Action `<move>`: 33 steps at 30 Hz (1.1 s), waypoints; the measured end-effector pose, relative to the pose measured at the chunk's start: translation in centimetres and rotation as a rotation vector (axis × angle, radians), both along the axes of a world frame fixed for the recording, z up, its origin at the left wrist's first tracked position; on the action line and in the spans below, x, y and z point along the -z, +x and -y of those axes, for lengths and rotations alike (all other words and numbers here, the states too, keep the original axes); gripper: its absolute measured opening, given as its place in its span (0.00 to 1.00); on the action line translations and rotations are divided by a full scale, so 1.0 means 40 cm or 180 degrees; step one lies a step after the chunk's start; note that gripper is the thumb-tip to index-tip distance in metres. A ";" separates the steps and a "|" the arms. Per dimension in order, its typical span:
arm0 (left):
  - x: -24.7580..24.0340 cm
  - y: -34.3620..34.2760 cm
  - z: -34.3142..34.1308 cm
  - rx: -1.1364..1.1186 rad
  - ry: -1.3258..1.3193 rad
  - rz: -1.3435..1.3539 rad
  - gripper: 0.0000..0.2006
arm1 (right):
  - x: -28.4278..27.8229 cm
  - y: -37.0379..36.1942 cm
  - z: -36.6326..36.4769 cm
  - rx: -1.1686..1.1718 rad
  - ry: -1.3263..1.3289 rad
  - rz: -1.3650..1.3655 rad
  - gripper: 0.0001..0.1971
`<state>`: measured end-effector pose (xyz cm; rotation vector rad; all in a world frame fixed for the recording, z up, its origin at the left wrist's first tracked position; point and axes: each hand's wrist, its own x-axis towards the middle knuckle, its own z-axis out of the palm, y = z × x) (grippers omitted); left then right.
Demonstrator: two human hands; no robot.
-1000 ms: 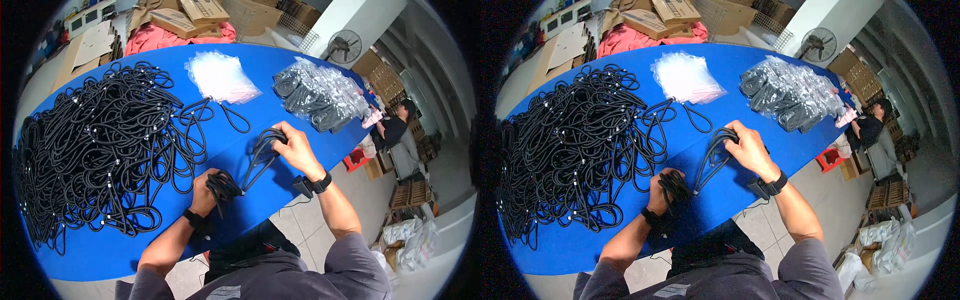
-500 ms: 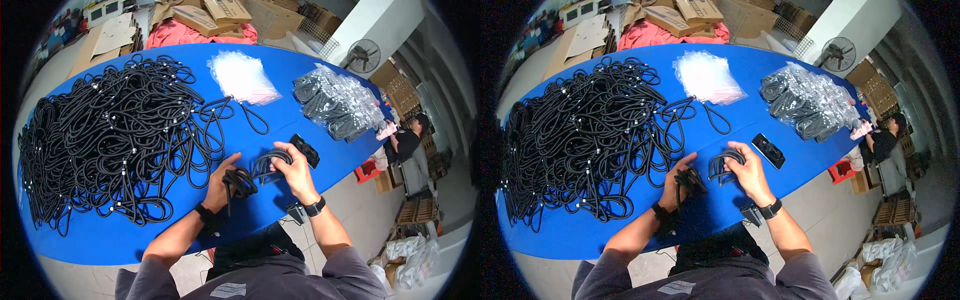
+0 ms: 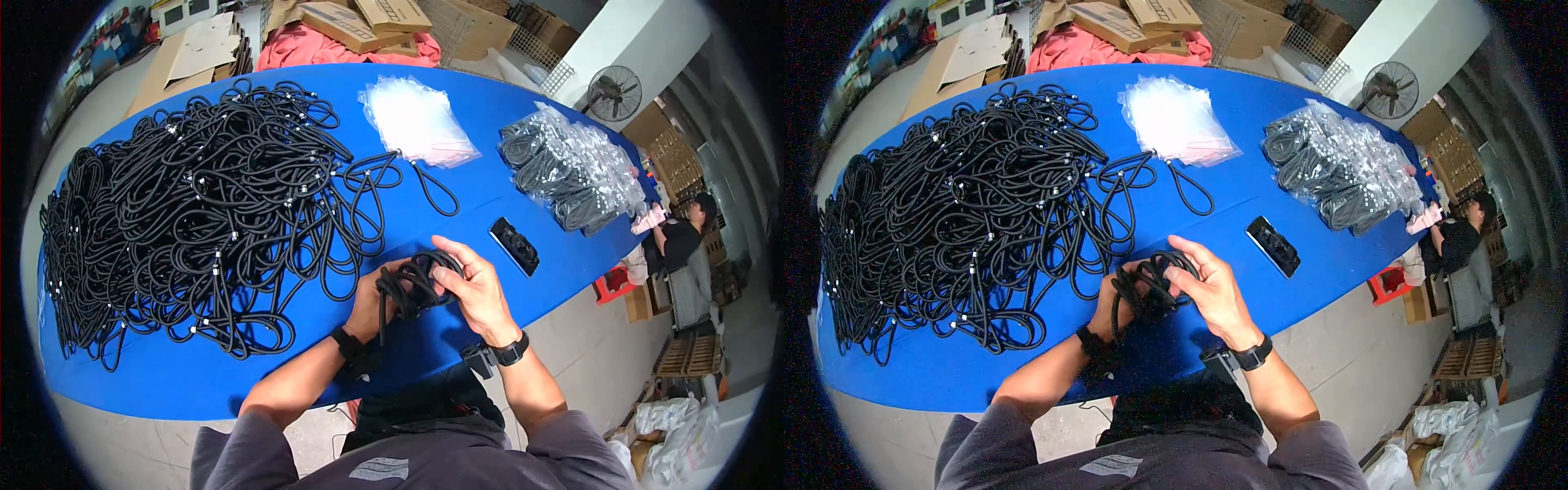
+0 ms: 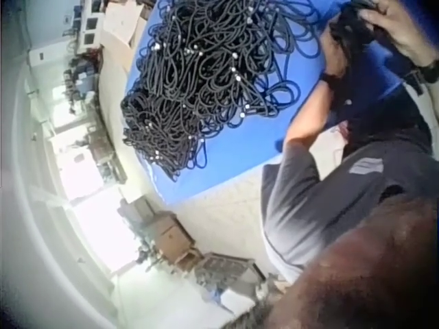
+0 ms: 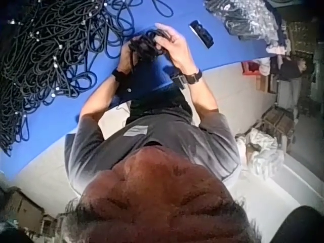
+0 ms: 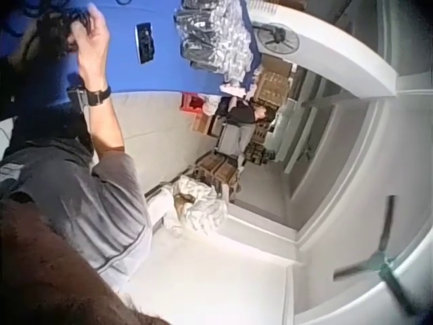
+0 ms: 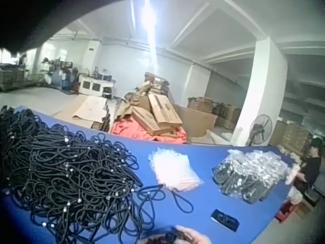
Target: The person gathers black cables from a pile, coils them together by hand, and places the bundle into a plastic bag. After sealing the bag, they set it aside with other packaged cables and reach for another plastic bag to repeat the process.
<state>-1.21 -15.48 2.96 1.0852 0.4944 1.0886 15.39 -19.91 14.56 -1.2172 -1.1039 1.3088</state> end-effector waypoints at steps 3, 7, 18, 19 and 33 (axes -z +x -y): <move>-0.005 0.019 -0.008 -0.0022 0.0028 -0.0202 0.14 | 0.014 0.019 -0.004 0.0040 0.0177 -0.0229 0.28; 0.003 0.057 -0.028 0.0094 0.0064 -0.0138 0.10 | 0.023 0.063 0.009 0.0271 0.0380 0.0173 0.24; -0.136 0.323 0.027 -0.0209 -0.1056 -0.0120 0.05 | -0.125 0.402 0.081 -0.0341 0.0180 -0.0310 0.08; -0.157 0.340 0.035 -0.0220 -0.0478 -0.0198 0.04 | -0.126 0.429 0.079 -0.0411 0.0227 -0.0405 0.08; -0.323 0.591 0.177 -0.1128 -0.0966 0.0628 0.09 | -0.173 0.523 0.250 -0.0043 0.0967 0.0841 0.35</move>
